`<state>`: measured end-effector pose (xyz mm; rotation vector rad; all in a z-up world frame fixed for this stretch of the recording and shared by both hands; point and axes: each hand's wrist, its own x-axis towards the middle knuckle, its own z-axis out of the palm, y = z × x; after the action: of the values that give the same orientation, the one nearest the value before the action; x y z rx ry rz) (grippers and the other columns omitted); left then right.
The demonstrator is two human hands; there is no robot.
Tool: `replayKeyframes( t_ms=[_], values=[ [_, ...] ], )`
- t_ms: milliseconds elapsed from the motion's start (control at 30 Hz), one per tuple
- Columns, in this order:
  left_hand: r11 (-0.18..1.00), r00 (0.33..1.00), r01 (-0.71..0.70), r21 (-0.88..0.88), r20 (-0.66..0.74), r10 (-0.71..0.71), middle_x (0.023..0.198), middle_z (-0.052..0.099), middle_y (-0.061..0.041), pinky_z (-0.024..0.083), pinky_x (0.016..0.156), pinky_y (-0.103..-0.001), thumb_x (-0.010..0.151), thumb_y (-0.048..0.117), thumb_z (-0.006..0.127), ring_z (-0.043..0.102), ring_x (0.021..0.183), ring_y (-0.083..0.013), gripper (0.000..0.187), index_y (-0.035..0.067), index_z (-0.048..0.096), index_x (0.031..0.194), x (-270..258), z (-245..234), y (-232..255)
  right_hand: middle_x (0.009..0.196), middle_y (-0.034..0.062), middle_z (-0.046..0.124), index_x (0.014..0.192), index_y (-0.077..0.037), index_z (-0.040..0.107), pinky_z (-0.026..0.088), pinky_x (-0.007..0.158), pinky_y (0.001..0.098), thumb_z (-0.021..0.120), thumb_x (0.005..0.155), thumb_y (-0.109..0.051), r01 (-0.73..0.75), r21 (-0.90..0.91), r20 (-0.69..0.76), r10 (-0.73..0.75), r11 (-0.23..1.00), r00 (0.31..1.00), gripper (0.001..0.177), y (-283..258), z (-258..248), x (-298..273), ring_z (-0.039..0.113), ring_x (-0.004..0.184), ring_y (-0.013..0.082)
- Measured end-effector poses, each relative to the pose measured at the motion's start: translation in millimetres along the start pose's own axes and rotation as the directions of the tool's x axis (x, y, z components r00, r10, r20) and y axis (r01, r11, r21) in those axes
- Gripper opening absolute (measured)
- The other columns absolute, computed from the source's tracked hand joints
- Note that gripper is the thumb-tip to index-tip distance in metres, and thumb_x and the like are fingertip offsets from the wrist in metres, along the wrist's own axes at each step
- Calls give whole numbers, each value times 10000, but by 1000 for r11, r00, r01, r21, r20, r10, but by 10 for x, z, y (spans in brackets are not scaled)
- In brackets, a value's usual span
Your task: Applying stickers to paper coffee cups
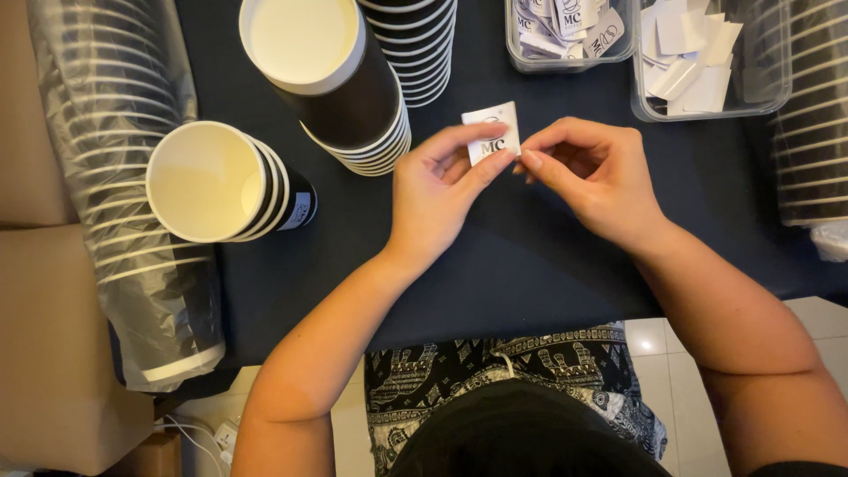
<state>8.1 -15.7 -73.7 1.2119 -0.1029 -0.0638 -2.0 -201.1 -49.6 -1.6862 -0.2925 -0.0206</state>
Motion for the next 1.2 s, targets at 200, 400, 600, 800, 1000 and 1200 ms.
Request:
replayKeyframes(
  t_ms=[200, 400, 600, 800, 1000, 1200],
  values=[
    [839, 945, -323, 439, 188, 266, 1398, 612, -237, 563, 1022, -489, 910, 237, 822, 662, 1234, -391, 248, 65, 758, 1077, -30, -16, 119, 834, 178, 680, 1015, 105, 738, 574, 763, 340, 743, 958, 78, 119, -132, 40, -115, 984, 993, 63, 8, -11, 18, 685, 826, 207],
    [730, 882, -468, 498, 211, 421, 1297, 684, -154, 587, 949, -435, 1012, 122, 686, 716, 1117, -335, 141, 44, 713, 897, 13, -30, 146, 820, 129, 683, 983, 27, 738, 524, 744, 347, 737, 970, 15, 197, -299, 44, -192, 934, 980, 17, -76, -71, 2, 665, 766, 230],
    [640, 818, -524, 562, 122, 562, 1134, 673, -163, 522, 926, -365, 1056, 82, 535, 664, 1062, -275, 127, 18, 601, 967, -65, -10, 378, 984, 168, 674, 1093, 79, 706, 457, 805, 371, 726, 1120, 95, 229, -702, -127, -435, 674, 891, 37, -29, -668, -25, 585, 866, 258],
    [763, 841, -524, 378, 90, 533, 1133, 659, -248, 658, 693, -249, 1064, 18, 510, 745, 717, -213, 101, -37, 574, 1008, -108, 9, 369, 958, 61, 829, 1126, -79, 896, 525, 696, 395, 730, 1177, -154, -193, -964, -253, -407, 182, 878, 190, 482, -1460, 48, 749, 782, 248],
    [466, 669, -717, 518, 324, 669, 1225, 667, -240, 574, 1060, -421, 1041, 27, 624, 707, 1137, -359, 124, -27, 625, 1153, -87, -136, 272, 1111, 273, 585, 1238, 122, 731, 373, 927, 507, 606, 1300, -74, 76, -966, -84, -580, 246, 810, 241, -153, -742, 34, 514, 1027, 429],
    [368, 468, -883, 289, 522, 713, 1362, 523, -262, 589, 1138, -556, 1013, -46, 733, 620, 1256, -442, 408, 22, 439, 1288, 5, -228, 82, 1093, 223, 620, 1100, 89, 596, 464, 952, 362, 562, 1072, -146, 283, -222, 95, -269, 933, 959, 239, -364, -99, -32, 590, 1021, 292]
  ],
)
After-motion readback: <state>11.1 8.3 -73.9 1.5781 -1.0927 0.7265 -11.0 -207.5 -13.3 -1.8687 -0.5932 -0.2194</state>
